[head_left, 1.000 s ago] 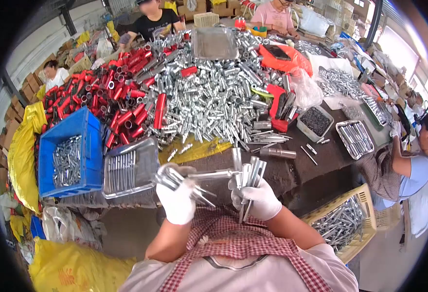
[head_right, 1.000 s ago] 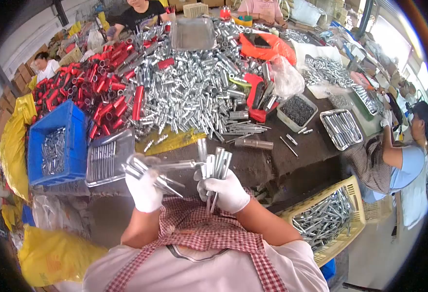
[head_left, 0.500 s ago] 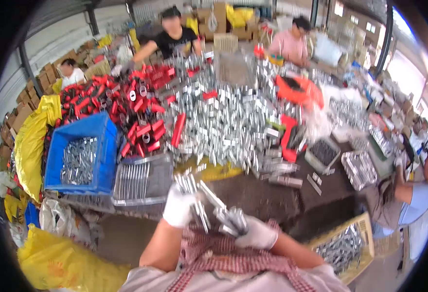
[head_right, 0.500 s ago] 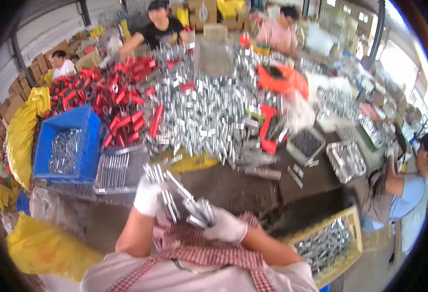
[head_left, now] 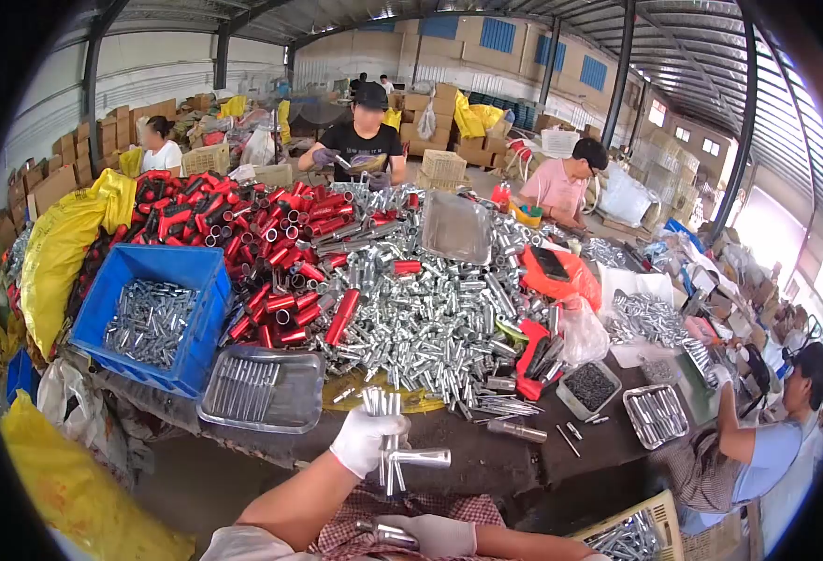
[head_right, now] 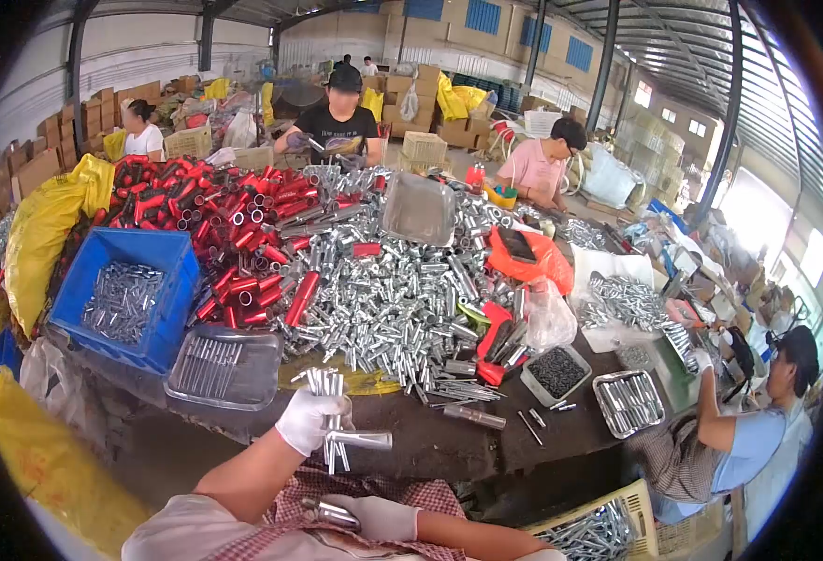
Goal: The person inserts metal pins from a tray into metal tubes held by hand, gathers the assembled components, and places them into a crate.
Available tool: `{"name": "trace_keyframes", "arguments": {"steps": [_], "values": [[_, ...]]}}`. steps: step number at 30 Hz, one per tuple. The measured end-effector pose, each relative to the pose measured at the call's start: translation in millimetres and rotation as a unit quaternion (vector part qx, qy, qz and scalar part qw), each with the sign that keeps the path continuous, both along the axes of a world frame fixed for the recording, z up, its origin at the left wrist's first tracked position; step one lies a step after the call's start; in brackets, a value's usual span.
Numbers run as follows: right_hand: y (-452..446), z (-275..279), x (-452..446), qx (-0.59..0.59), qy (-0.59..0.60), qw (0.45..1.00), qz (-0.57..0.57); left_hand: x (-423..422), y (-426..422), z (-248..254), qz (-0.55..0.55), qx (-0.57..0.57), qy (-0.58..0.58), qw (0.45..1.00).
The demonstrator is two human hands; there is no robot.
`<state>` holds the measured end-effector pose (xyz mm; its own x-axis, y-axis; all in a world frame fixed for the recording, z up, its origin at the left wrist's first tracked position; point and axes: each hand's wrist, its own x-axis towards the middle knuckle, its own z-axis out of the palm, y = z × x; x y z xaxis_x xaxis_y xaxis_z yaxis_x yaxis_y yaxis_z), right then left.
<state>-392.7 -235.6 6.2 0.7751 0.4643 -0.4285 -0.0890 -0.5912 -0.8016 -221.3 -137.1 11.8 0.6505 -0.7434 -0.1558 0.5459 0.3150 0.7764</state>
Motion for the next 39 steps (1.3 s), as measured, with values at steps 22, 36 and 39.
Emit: {"name": "trace_keyframes", "arguments": {"steps": [22,36,39], "values": [[-119,-5,25,0.191,-0.170,0.838,-0.483,27,-27,-56,-0.005,0.031,0.201,0.979],[-132,-1,96,-0.485,-0.124,0.798,-0.334,3,-59,-81,-0.036,0.052,0.212,0.975],[-128,1,98,-0.498,-0.123,0.790,-0.336,1,-59,-80,-0.039,0.050,0.213,0.975]]}}
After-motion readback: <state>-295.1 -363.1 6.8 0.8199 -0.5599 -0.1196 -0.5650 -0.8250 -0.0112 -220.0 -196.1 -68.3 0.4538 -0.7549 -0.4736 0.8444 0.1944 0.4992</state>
